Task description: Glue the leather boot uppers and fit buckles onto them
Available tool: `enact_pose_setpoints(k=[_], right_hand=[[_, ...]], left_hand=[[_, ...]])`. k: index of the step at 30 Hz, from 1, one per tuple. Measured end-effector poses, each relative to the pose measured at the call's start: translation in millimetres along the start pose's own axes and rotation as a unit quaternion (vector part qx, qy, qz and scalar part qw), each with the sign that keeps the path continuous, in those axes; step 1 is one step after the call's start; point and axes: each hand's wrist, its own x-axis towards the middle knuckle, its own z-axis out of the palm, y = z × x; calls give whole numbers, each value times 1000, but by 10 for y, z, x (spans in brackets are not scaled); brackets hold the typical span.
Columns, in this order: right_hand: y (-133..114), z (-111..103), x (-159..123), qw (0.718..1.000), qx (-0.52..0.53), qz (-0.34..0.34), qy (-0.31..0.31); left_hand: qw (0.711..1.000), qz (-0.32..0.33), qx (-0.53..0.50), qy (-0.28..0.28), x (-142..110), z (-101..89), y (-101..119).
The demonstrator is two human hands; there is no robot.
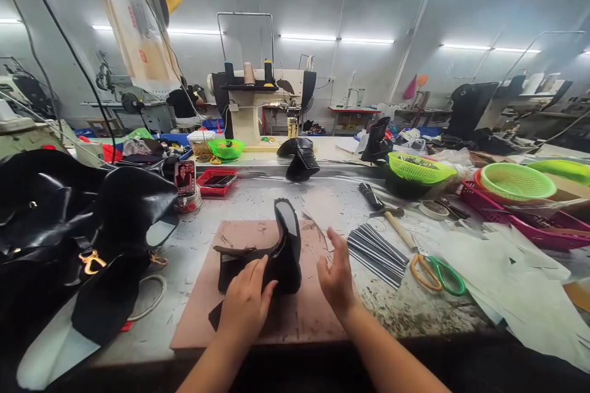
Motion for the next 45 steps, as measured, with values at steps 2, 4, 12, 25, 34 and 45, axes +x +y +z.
enact_pose_setpoints(k=[2, 4, 12, 25, 34, 45], right_hand=[[-143, 8, -5, 955, 176, 215, -104], [-291, 19, 59, 870, 306, 330, -201], [-122, 25, -68, 822, 377, 357, -234], [1006, -695, 404, 898, -233, 302, -220], [1015, -613, 352, 884, -309, 278, -214], [545, -640, 225, 948, -192, 206, -152]], left_hand=[[998, -27, -52, -10, 3, 23, 38], [988, -56, -137, -34, 21, 21, 118], [901, -232, -313, -189, 122, 194, 257], [972, -115, -162, -125, 97, -63, 257], [963, -173, -170, -119, 54, -235, 181], [949, -174, -253, -69, -41, -497, 225]])
